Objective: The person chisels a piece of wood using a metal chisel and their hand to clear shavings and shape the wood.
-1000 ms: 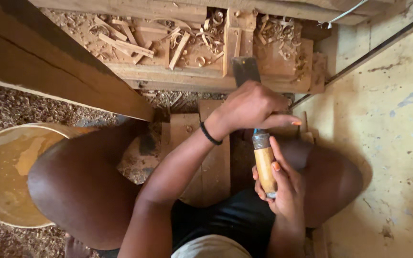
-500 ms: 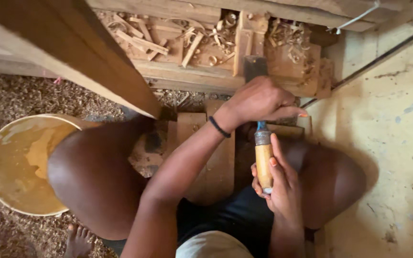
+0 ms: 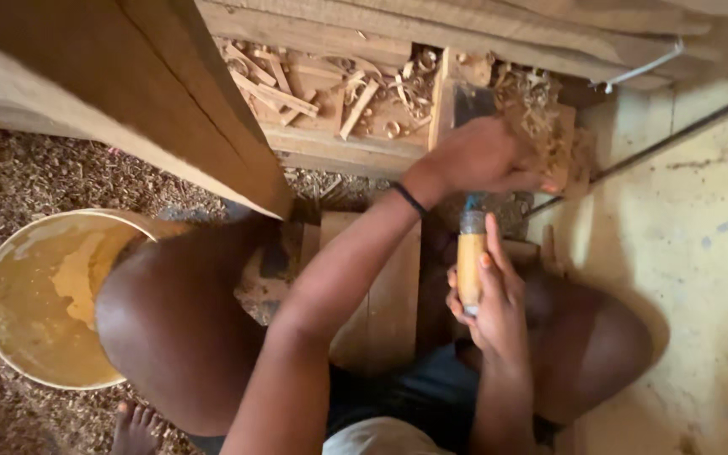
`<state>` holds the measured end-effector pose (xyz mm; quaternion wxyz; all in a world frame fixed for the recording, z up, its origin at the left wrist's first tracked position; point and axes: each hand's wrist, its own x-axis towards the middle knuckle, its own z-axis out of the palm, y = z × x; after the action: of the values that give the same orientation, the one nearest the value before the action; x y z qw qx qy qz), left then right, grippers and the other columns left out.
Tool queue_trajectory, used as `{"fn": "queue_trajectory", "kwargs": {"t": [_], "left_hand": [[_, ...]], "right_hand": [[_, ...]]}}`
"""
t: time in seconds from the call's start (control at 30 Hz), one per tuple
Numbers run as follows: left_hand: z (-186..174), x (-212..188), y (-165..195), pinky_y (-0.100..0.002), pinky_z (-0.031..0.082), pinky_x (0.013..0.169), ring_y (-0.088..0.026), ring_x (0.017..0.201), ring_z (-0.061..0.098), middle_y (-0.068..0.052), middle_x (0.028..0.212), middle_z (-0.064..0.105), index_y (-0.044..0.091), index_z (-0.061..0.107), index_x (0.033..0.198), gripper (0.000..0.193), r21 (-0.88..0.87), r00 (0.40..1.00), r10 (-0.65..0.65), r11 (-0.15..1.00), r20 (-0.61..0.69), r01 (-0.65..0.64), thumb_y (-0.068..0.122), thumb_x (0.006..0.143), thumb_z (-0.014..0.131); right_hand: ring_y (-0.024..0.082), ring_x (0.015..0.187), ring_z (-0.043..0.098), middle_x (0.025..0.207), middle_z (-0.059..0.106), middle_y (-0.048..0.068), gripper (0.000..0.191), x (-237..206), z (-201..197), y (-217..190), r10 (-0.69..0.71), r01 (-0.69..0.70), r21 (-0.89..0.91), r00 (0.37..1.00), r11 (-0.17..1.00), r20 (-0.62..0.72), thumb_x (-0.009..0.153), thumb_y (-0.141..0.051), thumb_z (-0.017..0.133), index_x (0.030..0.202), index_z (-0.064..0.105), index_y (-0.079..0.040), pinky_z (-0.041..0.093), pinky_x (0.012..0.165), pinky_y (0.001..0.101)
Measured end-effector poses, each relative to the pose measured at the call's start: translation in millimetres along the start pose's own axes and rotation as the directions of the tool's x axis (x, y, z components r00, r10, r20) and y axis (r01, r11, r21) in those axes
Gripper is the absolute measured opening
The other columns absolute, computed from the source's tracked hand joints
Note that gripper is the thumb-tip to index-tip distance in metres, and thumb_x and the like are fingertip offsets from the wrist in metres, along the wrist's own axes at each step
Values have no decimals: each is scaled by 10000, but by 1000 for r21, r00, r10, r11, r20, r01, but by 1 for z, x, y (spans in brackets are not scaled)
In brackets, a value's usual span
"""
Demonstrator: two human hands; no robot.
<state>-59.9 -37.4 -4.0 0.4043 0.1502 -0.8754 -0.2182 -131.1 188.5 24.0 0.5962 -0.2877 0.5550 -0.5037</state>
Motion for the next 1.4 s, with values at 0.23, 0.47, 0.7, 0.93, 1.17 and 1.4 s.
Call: {"fn": "queue_trajectory", "kwargs": {"t": [0.23, 0.47, 0.7, 0.93, 1.17, 1.4], "left_hand": [[-11, -17, 32, -399, 512, 545, -233, 535, 615, -62, 643, 648, 138, 722, 816, 479, 220, 993, 68, 974, -92, -46, 565, 999, 607], [-32, -55, 51, -340, 577, 703, -204, 826, 696, -50, 1043, 710, 131, 685, 1053, 320, 327, 967, -19, 939, -253, 104, 448, 1005, 696], [-52, -68, 30, -422, 510, 799, -303, 938, 676, -81, 1061, 641, 113, 694, 1195, 429, 430, 889, -283, 795, -360, 428, 396, 884, 778], [-38, -79, 18, -400, 493, 793, -249, 877, 691, -63, 1037, 683, 117, 693, 1198, 371, 397, 872, -286, 803, -397, 444, 403, 967, 747], [-35, -85, 12, -358, 508, 841, -183, 860, 677, -19, 985, 720, 150, 710, 1168, 385, 437, 852, -318, 751, -416, 494, 494, 996, 705], [-50, -76, 24, -347, 499, 878, -228, 1022, 651, -99, 1153, 687, 66, 595, 1376, 650, 266, 796, -411, 788, -444, 555, 610, 1021, 615]], "right_hand": [[143, 420, 493, 798, 600, 137, 662, 4, 1, 17, -92, 91, 176, 996, 980, -1, 1038, -395, 497, 1643, 297, -215, 368, 340, 226], [132, 464, 492, 865, 600, 134, 649, -15, -46, 7, -264, 286, 181, 955, 941, -137, 1054, -280, 534, 1655, 302, -198, 353, 361, 207], [117, 452, 485, 838, 605, 133, 637, -39, -65, 22, -173, 199, 116, 964, 973, -203, 1033, -189, 539, 1637, 340, -190, 353, 355, 197], [120, 453, 505, 827, 612, 150, 637, -52, -65, 30, -101, 122, 124, 982, 985, -162, 1029, -223, 557, 1629, 360, -144, 361, 361, 199], [126, 491, 515, 870, 615, 170, 669, -65, -62, 12, -184, 198, 100, 974, 975, -134, 1028, -207, 578, 1643, 335, -103, 391, 399, 214], [146, 503, 534, 882, 616, 184, 673, -69, -49, 13, -161, 170, 118, 983, 978, -84, 1018, -210, 587, 1632, 342, -87, 434, 417, 235]]}}
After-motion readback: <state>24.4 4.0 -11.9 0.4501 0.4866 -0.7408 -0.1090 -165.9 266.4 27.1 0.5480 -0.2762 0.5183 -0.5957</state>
